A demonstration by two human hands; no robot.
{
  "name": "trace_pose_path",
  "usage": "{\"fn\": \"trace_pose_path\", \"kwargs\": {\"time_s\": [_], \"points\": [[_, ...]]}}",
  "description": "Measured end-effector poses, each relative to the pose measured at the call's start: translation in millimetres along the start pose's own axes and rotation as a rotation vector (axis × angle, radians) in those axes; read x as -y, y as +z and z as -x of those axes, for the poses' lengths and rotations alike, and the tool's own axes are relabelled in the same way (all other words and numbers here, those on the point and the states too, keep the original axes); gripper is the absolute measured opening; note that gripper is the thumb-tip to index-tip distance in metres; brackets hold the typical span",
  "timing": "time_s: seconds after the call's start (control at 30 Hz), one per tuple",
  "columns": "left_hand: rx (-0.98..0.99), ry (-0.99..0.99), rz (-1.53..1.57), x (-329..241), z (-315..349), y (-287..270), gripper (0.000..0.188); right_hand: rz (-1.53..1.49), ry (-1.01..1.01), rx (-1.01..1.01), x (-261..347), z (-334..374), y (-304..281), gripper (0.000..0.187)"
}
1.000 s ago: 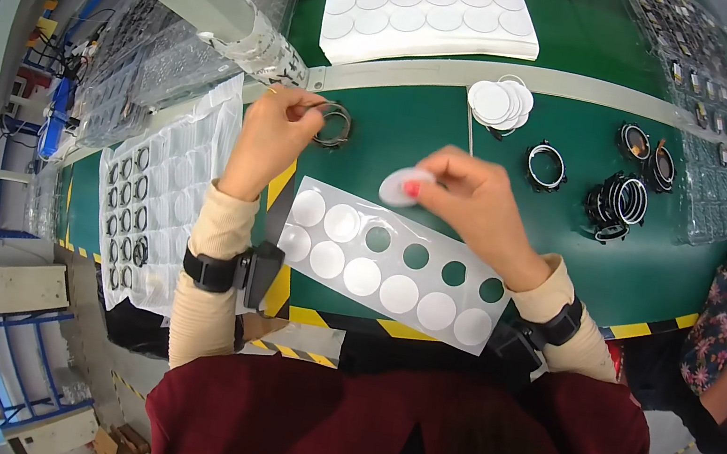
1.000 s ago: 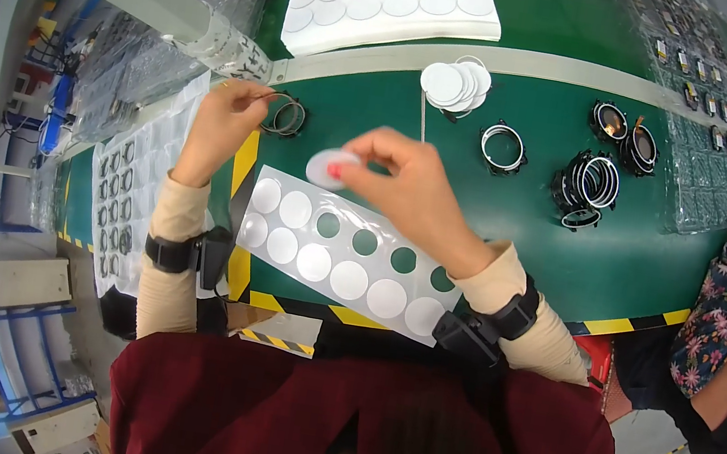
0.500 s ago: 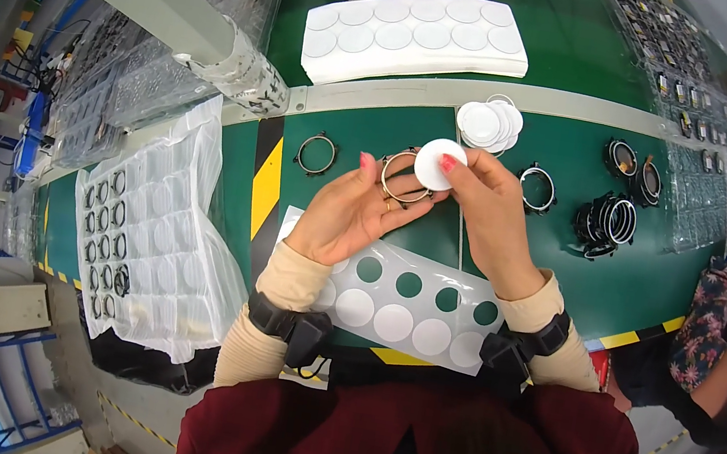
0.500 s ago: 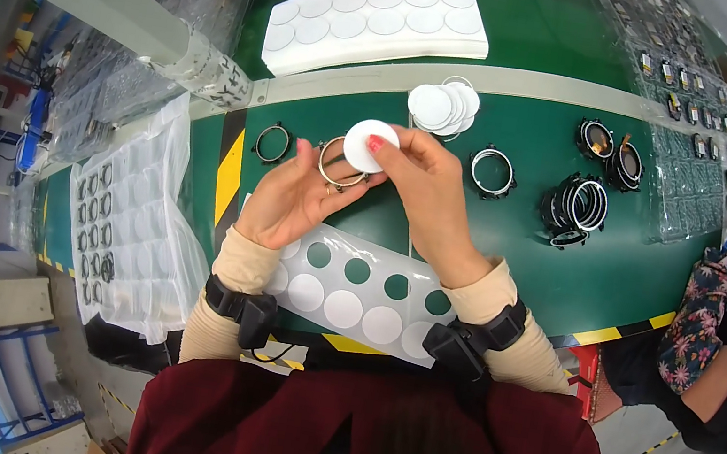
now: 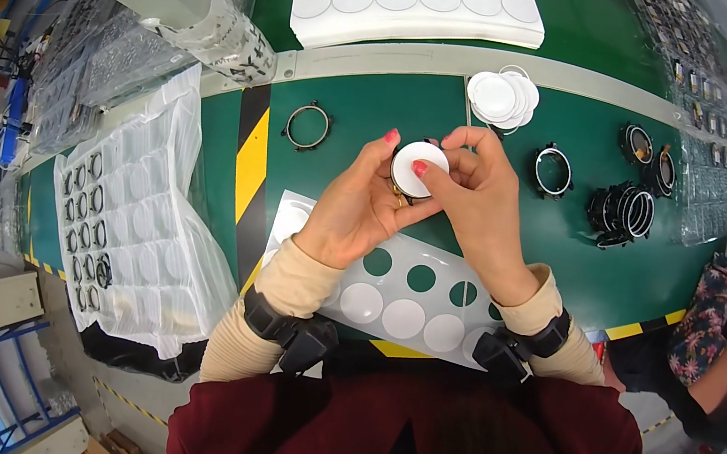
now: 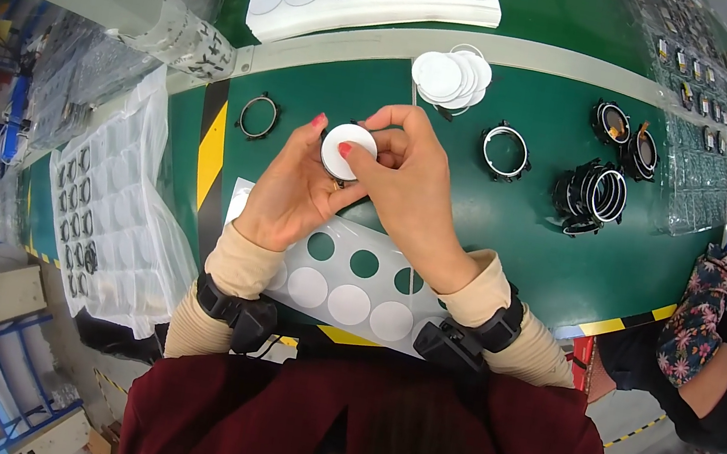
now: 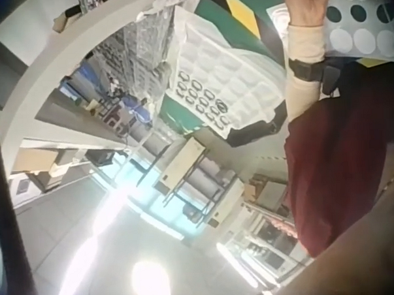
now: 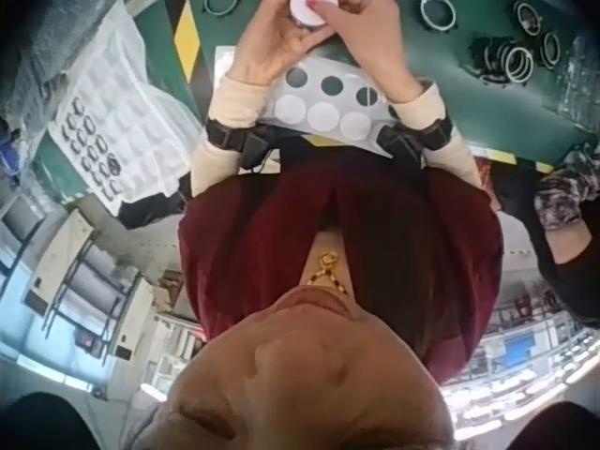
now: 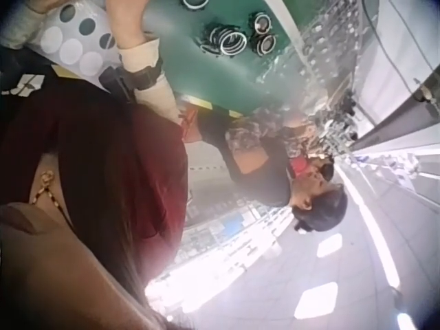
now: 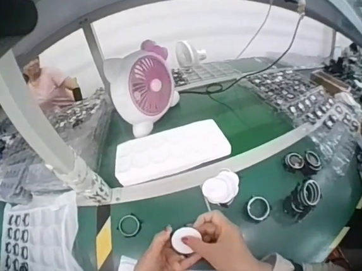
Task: The person peels a white sticker from a sheet, presses it onto a black circular frame, and places the assembled component into a plastic tray.
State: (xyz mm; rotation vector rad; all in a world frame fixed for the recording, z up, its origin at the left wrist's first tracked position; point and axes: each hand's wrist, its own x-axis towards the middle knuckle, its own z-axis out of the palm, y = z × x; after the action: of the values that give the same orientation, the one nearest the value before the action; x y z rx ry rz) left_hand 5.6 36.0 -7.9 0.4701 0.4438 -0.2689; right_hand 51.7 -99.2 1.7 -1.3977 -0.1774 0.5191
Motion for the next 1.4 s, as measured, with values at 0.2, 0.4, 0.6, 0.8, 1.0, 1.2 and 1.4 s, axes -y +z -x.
{"fn": "trace_pose_path", "kwargs": {"time_s": [0.2, 0.4, 0.6, 0.8, 1.0, 1.2, 1.4], "points": [[-0.004, -0.001, -0.002, 0.0, 1.3, -0.7, 0.026, 0.078, -0.064, -0.005, -6.0, -0.5, 1.2, 0.021], [0.033, 0.028, -0.009, 0.7, 1.8, -4.2, 0.025, 0.165, -0.118, -0.020, -6.4, -1.2, 3.5, 0.020], [0.061, 0.005, 0.002, 1.8, 6.4, 3.5, 0.024, 0.197, 0.018, 0.089, -3.9, -14.9, 0.7, 0.022], [0.035, 0.033, -0.017, 3.3, 7.1, 0.6, 0.024, 0.317, -0.048, 0.195, 0.4, -10.0, 2.9, 0.026], [-0.021, 0.043, -0.105, 1.6, 7.1, -3.1, 0.027, 0.346, -0.075, 0.212, -0.4, 0.2, 2.7, 0.030], [-0.016, 0.054, -0.093, 2.9, 7.1, 3.1, 0.028, 0.205, -0.096, 0.250, -3.8, -4.1, -4.3, 0.031], [0.008, 0.057, -0.072, 5.1, 6.3, 2.8, 0.028, 0.316, 0.024, 0.233, -0.1, -7.3, -2.4, 0.032]]}}
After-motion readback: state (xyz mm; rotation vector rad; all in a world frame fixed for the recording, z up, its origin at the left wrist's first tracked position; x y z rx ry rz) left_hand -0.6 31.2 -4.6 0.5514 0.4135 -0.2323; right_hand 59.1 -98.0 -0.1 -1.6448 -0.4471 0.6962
